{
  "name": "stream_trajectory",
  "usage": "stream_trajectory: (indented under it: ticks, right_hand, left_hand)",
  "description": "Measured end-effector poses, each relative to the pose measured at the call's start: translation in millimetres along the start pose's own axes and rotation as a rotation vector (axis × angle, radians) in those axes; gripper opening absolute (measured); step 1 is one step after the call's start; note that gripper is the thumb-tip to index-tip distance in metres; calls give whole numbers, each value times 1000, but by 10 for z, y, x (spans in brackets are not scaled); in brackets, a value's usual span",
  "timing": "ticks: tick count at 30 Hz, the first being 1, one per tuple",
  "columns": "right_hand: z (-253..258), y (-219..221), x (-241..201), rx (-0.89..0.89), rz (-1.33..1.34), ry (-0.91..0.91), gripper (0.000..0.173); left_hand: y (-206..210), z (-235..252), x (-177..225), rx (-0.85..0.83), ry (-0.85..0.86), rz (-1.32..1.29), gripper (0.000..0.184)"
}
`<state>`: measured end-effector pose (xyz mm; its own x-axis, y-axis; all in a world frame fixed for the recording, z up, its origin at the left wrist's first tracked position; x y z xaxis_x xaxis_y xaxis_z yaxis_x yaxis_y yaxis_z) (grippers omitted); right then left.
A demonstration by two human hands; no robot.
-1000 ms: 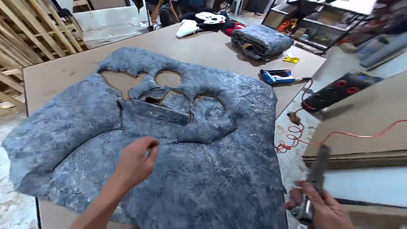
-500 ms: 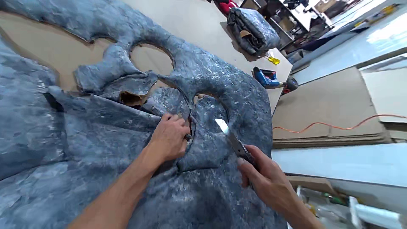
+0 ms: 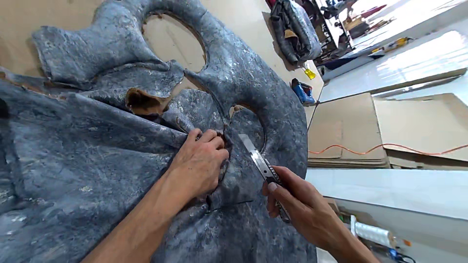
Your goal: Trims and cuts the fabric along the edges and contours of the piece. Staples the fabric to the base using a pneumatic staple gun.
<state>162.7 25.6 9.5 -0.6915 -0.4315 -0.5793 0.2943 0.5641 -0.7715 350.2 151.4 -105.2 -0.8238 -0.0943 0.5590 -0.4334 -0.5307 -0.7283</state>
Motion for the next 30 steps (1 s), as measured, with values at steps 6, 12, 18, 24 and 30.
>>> stream_trajectory:
  ticks: [6,12,18,24,30]
  right_hand:
    - [-164,-33,-148,-37,-213,-27,51]
    - [-94,24,-351,-136,-283,137,51]
    - [-96,168,-450,-144,-358,193,49]
    - [-167,253,-560,-122,-394,200,47]
    - [-168,320,-676,-125,-409,211,46]
  left_hand:
    - [-12,-4,-107,17,25,-97,14]
    - [62,11,-146,95,18,-124,19]
    - [64,1,-148,162,34,-155,18]
    - [62,12,-148,154,17,-181,17]
    - [37,39,-149,114,-2,-221,16]
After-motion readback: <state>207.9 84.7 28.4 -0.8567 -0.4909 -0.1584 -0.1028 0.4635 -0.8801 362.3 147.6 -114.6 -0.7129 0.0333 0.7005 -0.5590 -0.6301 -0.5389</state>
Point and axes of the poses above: each hand's wrist, its own z-axis towards the middle knuckle, its own y-axis out of the palm, x = y × z, the point moved 2 cm from there along z, towards the middle knuckle, and after that the axes turned 14 degrees about x, right-handed, at the moved point
